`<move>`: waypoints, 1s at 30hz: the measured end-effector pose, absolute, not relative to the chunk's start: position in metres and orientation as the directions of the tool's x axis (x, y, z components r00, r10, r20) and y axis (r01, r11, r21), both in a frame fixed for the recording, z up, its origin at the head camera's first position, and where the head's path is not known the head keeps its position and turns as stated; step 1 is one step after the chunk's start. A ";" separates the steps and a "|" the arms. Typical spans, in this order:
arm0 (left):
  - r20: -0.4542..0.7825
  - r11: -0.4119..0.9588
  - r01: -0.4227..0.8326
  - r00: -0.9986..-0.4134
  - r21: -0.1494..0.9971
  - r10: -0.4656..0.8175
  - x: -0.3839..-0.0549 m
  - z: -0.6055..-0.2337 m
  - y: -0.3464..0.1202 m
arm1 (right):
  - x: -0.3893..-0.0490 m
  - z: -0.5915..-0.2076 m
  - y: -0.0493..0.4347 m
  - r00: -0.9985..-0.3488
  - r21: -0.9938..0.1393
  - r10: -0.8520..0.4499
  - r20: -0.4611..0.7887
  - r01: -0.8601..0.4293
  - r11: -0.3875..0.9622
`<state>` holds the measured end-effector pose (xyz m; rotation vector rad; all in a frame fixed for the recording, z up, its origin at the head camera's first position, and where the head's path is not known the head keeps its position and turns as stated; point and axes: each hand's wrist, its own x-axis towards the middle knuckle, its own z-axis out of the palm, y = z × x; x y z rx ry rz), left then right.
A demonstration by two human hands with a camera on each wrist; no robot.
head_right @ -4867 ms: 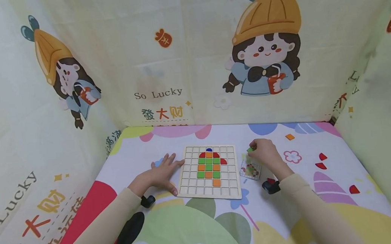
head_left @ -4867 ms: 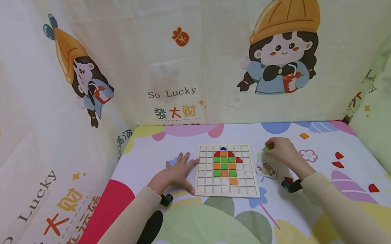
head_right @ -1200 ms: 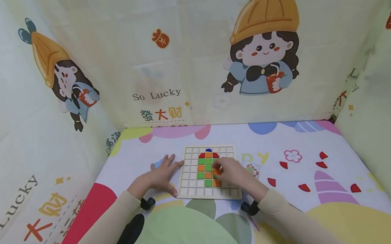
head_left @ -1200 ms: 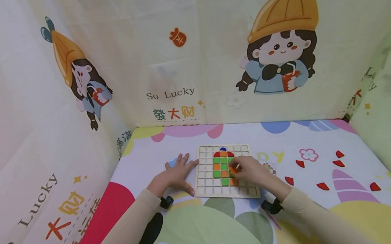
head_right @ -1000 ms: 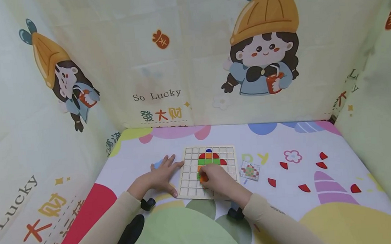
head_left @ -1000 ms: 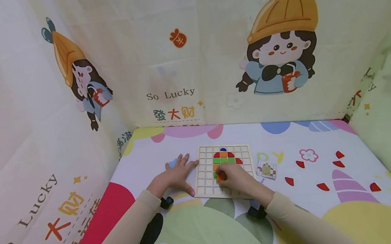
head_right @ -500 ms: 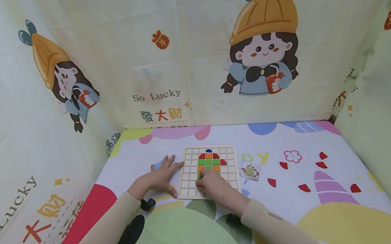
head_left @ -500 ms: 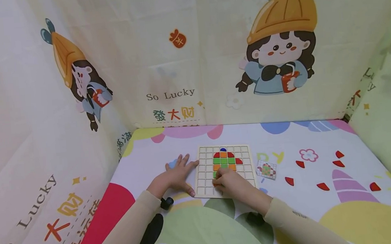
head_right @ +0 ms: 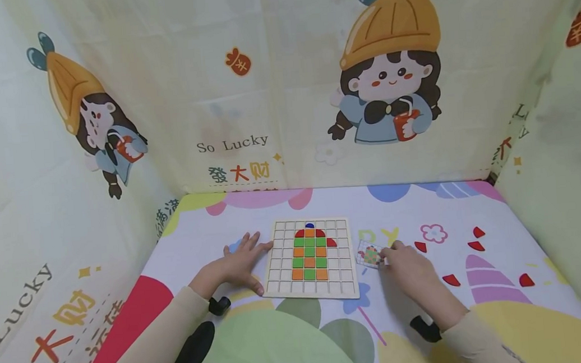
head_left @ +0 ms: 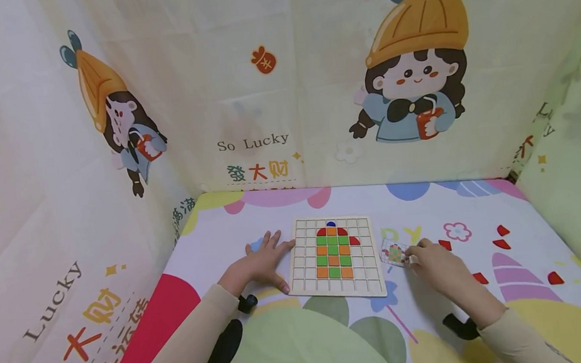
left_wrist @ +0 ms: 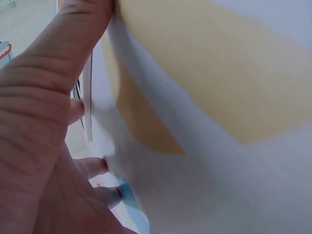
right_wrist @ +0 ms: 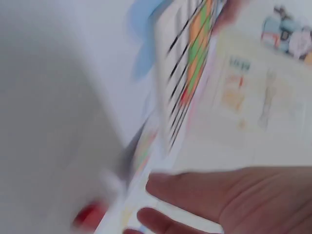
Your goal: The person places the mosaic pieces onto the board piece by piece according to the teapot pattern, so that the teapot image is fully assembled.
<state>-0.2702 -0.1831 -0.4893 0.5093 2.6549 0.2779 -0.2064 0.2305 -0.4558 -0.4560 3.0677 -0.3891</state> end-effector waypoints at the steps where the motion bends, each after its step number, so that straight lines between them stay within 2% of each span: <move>1: -0.367 0.912 0.307 -0.843 0.271 0.393 -0.270 -0.489 -0.183 | -0.205 -0.457 0.242 -0.957 -0.230 -0.291 0.014 -0.287 0.930; 5: -0.370 0.909 0.300 -0.841 0.288 0.395 -0.268 -0.489 -0.184 | -0.203 -0.465 0.271 -0.954 -0.207 -0.298 -0.024 -0.287 0.936; 11: -0.372 0.909 0.305 -0.839 0.284 0.398 -0.267 -0.488 -0.184 | -0.202 -0.472 0.276 -0.971 -0.366 -0.225 -0.076 -0.182 0.912; 16: -0.367 0.908 0.307 -0.840 0.284 0.399 -0.268 -0.488 -0.183 | -0.201 -0.459 0.263 -0.980 -0.465 -0.188 -0.063 -0.138 0.875; 19: -0.373 0.911 0.304 -0.840 0.279 0.395 -0.269 -0.489 -0.183 | -0.205 -0.447 0.248 -0.977 -0.552 -0.204 -0.066 -0.135 0.823; 23: -0.372 0.913 0.308 -0.841 0.268 0.393 -0.269 -0.489 -0.184 | -0.216 -0.440 0.213 -0.957 -0.677 -0.255 -0.139 -0.096 0.730; 30: -0.377 0.908 0.311 -0.834 0.280 0.402 -0.270 -0.486 -0.183 | -0.247 -0.459 0.136 -0.936 -0.769 -0.313 -0.161 -0.080 0.634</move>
